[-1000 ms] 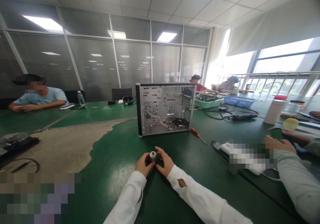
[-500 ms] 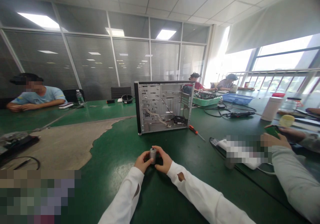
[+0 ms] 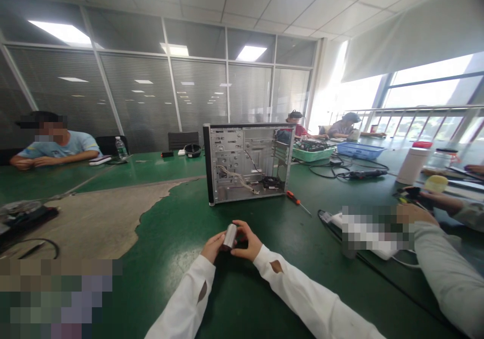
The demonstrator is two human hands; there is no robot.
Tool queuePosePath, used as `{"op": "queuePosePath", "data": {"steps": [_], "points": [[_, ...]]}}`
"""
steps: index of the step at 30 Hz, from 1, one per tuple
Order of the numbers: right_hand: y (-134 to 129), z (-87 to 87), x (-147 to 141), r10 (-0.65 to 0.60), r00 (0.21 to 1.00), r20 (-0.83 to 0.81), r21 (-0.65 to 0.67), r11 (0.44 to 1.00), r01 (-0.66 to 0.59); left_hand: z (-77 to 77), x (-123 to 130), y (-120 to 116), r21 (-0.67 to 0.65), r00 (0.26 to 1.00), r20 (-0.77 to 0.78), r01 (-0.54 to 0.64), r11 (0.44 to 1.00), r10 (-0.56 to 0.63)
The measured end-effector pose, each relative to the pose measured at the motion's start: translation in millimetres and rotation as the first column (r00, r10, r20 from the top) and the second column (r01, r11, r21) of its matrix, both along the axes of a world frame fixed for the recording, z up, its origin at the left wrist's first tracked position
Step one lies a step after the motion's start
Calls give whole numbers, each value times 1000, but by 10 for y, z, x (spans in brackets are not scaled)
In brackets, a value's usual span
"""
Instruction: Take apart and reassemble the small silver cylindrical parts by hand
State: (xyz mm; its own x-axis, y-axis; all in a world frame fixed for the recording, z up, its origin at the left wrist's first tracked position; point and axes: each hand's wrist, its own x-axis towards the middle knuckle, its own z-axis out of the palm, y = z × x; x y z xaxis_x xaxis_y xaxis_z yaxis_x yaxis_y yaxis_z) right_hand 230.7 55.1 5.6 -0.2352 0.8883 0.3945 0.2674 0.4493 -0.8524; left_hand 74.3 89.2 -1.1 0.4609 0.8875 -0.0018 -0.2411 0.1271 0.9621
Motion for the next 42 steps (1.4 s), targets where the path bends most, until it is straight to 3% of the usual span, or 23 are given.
{"op": "queuePosePath", "data": {"steps": [11, 20, 25, 32, 36, 42], "points": [[-5, -41, -68, 19, 988, -156, -47, 999, -27, 51, 72, -94, -93, 979, 196, 72, 993, -53], [-17, -46, -94, -84, 983, -165, -70, 995, 74, 70, 149, -124, -202, 982, 127, -116, 972, 143], [-62, -8, -109, -158, 984, -85, -11, 987, 158, 54, 179, -119, -82, 965, 57, -252, 964, 257], [-123, 35, -153, -267, 963, 21, 101, 959, 264, 19, 195, -147, 268, 914, -63, -372, 889, 402], [-137, 30, -170, -289, 955, 65, 167, 947, 275, -6, 198, -156, 269, 903, -80, -388, 882, 422], [-125, 17, -154, -249, 966, 74, 168, 958, 234, -9, 163, -111, 185, 931, -52, -346, 920, 361]]}}
